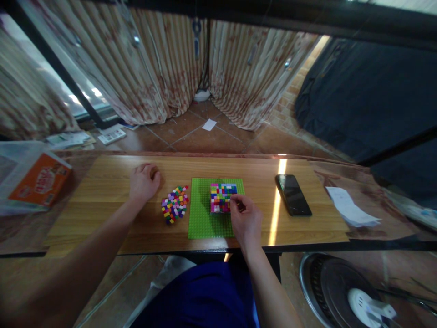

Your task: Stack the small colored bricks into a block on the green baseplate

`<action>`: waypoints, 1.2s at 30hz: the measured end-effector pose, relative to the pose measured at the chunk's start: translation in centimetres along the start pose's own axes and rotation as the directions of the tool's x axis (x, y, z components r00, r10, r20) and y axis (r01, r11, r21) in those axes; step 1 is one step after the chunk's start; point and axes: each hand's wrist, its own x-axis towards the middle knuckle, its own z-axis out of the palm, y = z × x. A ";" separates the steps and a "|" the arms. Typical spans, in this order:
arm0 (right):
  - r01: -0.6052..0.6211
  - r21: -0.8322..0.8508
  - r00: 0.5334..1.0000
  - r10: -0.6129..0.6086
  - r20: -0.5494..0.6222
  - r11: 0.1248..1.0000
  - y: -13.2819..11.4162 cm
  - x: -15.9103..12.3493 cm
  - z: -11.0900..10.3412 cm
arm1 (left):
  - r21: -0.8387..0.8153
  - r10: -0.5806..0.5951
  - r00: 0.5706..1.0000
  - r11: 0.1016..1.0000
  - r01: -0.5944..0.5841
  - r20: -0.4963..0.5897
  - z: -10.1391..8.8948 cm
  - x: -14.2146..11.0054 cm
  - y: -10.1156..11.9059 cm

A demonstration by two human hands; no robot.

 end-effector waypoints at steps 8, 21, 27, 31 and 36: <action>0.019 -0.007 1.000 -0.019 0.000 1.000 0.4 0.0 0.1 | -0.001 0.003 1.000 1.000 -0.003 -0.014 0.0 0.0 0.0; -0.003 0.044 1.000 0.004 -0.016 0.999 0.4 0.1 0.2 | -0.007 0.006 1.000 1.000 -0.006 -0.005 0.1 0.0 -0.2; -0.008 0.078 1.000 0.009 -0.009 0.997 0.6 0.2 0.3 | 0.012 0.008 1.000 1.000 -0.008 -0.018 0.2 0.0 -0.2; -0.025 0.110 1.000 0.026 -0.007 0.994 1.0 0.4 0.5 | 0.014 0.012 1.000 1.000 -0.012 -0.006 0.1 0.0 -0.2; -0.019 0.105 1.000 0.019 0.005 0.994 1.2 0.7 0.4 | -0.008 -0.006 1.000 1.000 0.006 0.002 0.1 0.0 -0.1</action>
